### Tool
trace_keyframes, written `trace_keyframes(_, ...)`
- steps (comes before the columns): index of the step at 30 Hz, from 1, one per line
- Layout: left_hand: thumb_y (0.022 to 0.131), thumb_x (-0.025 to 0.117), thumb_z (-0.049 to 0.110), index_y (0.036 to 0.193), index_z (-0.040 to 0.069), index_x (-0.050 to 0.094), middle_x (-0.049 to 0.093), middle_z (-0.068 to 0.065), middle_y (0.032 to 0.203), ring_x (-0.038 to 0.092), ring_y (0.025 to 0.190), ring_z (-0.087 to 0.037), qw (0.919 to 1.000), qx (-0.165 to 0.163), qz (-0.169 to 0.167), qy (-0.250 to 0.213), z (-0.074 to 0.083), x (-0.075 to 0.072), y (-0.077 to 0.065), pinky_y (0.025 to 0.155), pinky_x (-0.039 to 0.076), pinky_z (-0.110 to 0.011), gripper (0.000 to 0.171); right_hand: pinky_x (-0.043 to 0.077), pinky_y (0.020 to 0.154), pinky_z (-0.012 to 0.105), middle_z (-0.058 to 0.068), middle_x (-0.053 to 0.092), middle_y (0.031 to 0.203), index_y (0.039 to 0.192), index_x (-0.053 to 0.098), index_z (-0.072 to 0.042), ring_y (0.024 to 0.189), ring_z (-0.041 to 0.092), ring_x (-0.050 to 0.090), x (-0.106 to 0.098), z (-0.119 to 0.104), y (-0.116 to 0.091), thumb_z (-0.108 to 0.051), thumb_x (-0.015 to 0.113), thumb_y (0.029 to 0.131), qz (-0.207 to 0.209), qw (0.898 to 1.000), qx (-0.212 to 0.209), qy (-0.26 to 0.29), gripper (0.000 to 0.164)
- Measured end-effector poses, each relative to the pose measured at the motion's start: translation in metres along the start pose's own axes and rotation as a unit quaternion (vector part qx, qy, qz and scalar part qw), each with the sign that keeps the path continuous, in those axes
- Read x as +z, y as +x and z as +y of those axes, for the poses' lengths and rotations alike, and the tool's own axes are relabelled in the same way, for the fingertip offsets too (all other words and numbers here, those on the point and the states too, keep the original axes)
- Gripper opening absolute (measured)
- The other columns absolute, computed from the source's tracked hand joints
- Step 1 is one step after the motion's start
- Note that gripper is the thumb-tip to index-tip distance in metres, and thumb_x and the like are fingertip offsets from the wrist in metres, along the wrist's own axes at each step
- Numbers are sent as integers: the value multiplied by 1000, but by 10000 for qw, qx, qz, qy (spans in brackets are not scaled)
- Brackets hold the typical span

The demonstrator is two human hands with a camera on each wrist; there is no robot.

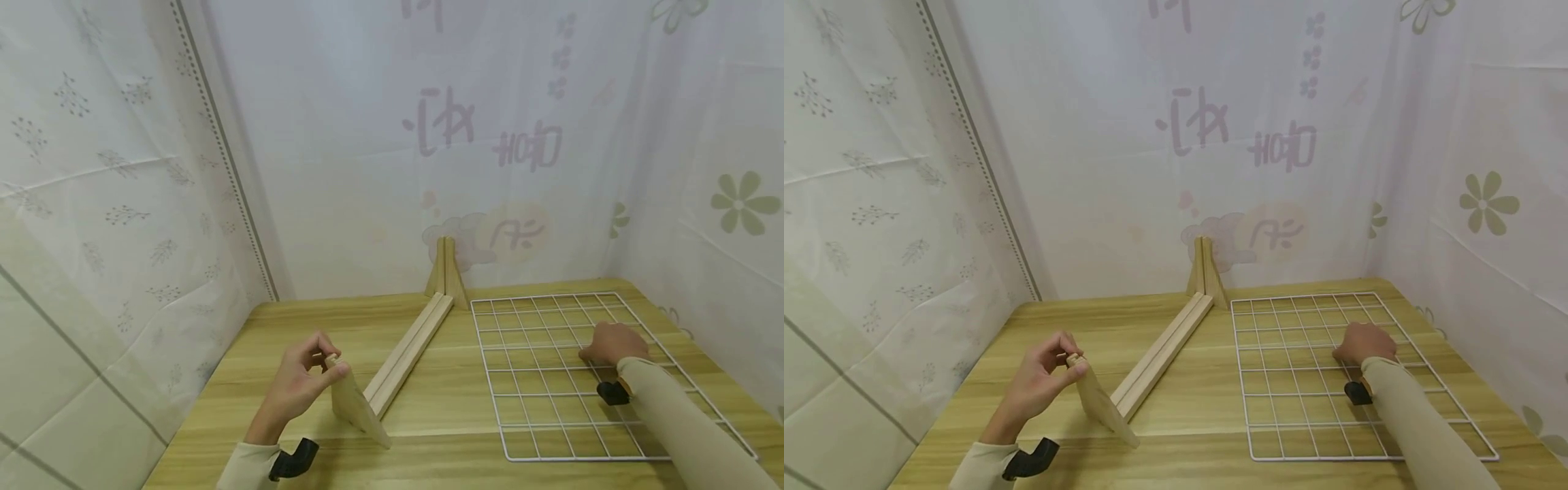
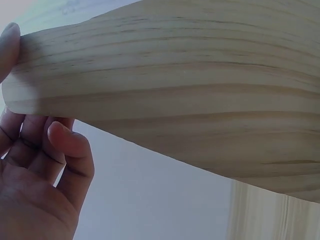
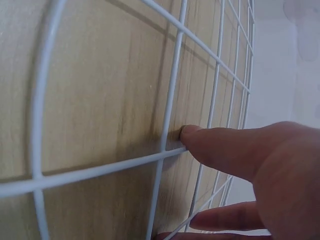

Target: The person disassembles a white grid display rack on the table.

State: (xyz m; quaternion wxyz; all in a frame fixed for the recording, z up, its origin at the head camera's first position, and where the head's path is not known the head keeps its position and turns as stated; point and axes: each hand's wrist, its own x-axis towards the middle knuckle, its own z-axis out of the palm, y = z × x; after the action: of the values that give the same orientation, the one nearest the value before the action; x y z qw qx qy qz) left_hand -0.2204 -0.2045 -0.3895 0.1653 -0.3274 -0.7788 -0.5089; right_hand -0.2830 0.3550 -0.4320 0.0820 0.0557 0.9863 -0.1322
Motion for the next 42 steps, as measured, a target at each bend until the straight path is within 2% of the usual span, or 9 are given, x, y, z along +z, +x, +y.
trace_keyframes(4, 85, 74, -7, 87, 6, 54, 56, -8, 85, 54, 76, -2, 9998, 209, -37, -19, 5, 5, 0, 67, 52, -26, 23, 32, 52, 29, -1, 36, 61, 62, 47, -14, 58, 16, 39, 1, -2, -1, -34, 71, 86, 12, 10000, 69, 41, 39)
trace_keyframes(8, 83, 77, -4, 84, 10, 54, 59, -4, 81, 54, 68, 1, 9996, 256, -52, 57, 11, 12, -1, 59, 50, -24, 27, 33, 53, 31, 1, 39, 63, 65, 49, -13, 60, 18, 41, 3, -2, 0, -35, 70, 85, 9, 9998, 149, 146, 37)
trace_keyframes(10, 81, 80, -2, 82, 12, 54, 61, -2, 77, 52, 65, 2, 9991, 400, -76, 136, 16, 17, 0, 55, 48, -23, 29, 34, 54, 32, 2, 41, 64, 67, 50, -12, 61, 20, 42, 4, -1, 1, -35, 71, 85, 1, 9997, 183, 185, 36)
trace_keyframes(15, 77, 85, 4, 79, 15, 55, 61, 0, 69, 49, 60, -5, 9958, 872, -111, 247, 27, 32, 0, 52, 44, -21, 32, 35, 54, 33, 3, 43, 66, 70, 52, -10, 63, 21, 44, 6, -1, 3, -37, 70, 85, -28, 9997, 140, 193, 36)
trace_keyframes(18, 76, 87, 7, 77, 15, 53, 58, 1, 67, 49, 57, -11, 9942, 1036, -97, 283, 33, 43, 1, 51, 43, -19, 34, 35, 54, 33, 3, 44, 66, 70, 53, -10, 62, 21, 43, 6, -4, 2, -38, 71, 85, -50, 9997, 54, 226, 37)
trace_keyframes(23, 76, 88, 12, 74, 14, 48, 52, 1, 63, 44, 54, -10, 9909, 1286, -50, 391, 40, 61, 7, 51, 39, -14, 40, 36, 52, 32, 4, 46, 67, 71, 53, -10, 62, 20, 44, 6, -11, 2, -39, 72, 83, 19, 9997, -21, 231, 37)
trace_keyframes(32, 79, 87, 23, 69, 11, 42, 44, 0, 58, 39, 52, -4, 9822, 1759, 350, 557, 46, 92, 17, 51, 35, -8, 48, 33, 52, 30, 0, 38, 64, 68, 47, -13, 60, 17, 39, 10, -25, 5, -41, 73, 79, 29, 9994, -156, 323, 39)
trace_keyframes(35, 80, 86, 24, 69, 11, 40, 42, 0, 58, 37, 54, -3, 9807, 1833, 427, 534, 48, 102, 19, 52, 32, -6, 49, 34, 50, 30, 0, 40, 63, 66, 47, -14, 60, 17, 41, 12, -28, 7, -40, 72, 78, 99, 9994, -122, 311, 38)
trace_keyframes(42, 83, 85, 25, 68, 12, 39, 39, 4, 58, 29, 60, 8, 9747, 2079, 594, 567, 51, 118, 24, 50, 27, -5, 50, 32, 49, 28, -2, 37, 61, 63, 41, -17, 58, 16, 39, 18, -33, 10, -40, 69, 77, 180, 9992, -79, 344, 39)
